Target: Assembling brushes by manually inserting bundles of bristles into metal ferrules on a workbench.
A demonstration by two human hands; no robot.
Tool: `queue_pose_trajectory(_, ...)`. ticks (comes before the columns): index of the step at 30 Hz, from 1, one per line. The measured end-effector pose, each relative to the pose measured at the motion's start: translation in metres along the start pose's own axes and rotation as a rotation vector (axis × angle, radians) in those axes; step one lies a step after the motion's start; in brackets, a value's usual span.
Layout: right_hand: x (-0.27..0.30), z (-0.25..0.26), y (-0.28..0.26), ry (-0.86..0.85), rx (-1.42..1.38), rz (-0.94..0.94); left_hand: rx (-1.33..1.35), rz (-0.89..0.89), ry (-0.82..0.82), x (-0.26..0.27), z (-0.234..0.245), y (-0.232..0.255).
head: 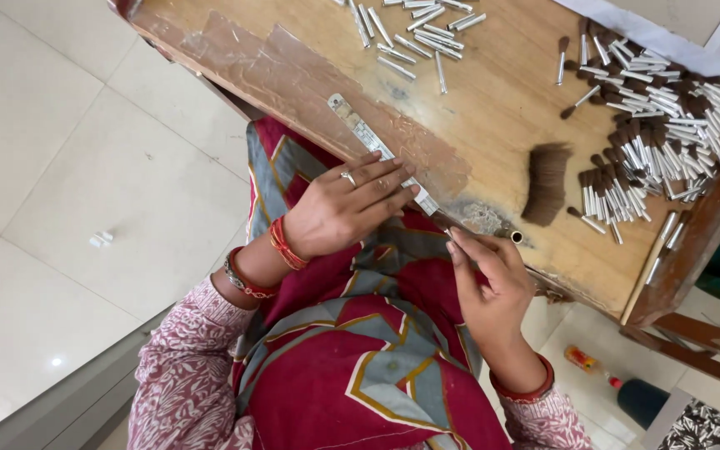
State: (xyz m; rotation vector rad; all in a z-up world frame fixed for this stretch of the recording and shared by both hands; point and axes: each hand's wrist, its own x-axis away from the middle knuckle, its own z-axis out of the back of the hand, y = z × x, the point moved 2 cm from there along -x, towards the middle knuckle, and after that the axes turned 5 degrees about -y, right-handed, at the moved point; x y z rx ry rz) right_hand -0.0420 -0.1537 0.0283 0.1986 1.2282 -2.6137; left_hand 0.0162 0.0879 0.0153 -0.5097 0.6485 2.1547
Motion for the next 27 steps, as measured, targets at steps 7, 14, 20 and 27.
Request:
queue_pose_trajectory(7, -0.006, -0.01, 0.003, 0.0, 0.086, 0.033, 0.017, 0.027, -0.077, 0.007, -0.008, -0.008)
queue_pose_trajectory(14, -0.009, -0.015, 0.008, -0.025, 0.084, 0.022, 0.02, 0.04, -0.073, 0.007, -0.008, -0.009)
queue_pose_trajectory(20, -0.011, -0.017, 0.009, -0.031, 0.052, 0.041, 0.02, 0.042, -0.076, 0.007, -0.009, -0.009)
queue_pose_trajectory(27, -0.011, -0.012, -0.001, -0.022, 0.104, 0.019, 0.059, 0.043, -0.034, 0.002, -0.002, -0.006)
